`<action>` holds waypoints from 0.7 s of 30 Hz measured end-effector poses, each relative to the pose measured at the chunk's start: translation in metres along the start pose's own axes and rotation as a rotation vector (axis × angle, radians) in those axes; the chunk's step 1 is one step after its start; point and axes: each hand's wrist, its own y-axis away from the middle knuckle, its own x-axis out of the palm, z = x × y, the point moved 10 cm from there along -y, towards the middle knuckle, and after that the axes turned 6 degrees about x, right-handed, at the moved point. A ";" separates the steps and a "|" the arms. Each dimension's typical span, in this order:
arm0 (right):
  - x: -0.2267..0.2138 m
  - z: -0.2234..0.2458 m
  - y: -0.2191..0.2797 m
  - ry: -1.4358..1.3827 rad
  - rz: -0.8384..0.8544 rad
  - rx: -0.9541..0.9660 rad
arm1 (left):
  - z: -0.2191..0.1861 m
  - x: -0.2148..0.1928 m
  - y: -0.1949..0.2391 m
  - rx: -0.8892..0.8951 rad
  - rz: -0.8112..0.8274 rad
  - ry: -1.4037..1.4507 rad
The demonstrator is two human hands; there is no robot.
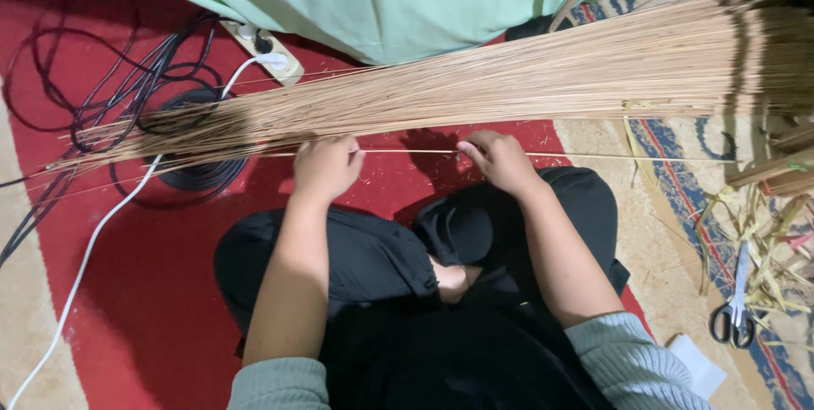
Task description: Weaving and bundling thin wooden sticks together to create a broom or similar craft
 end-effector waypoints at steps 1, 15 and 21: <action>0.005 -0.003 -0.004 0.005 -0.007 0.013 | 0.005 0.004 -0.003 0.014 0.005 0.004; -0.002 -0.076 -0.047 0.240 0.374 0.127 | 0.064 0.086 -0.036 -0.076 0.294 -0.004; 0.023 -0.257 -0.040 0.461 0.481 0.357 | 0.040 0.130 -0.066 -0.061 0.369 -0.103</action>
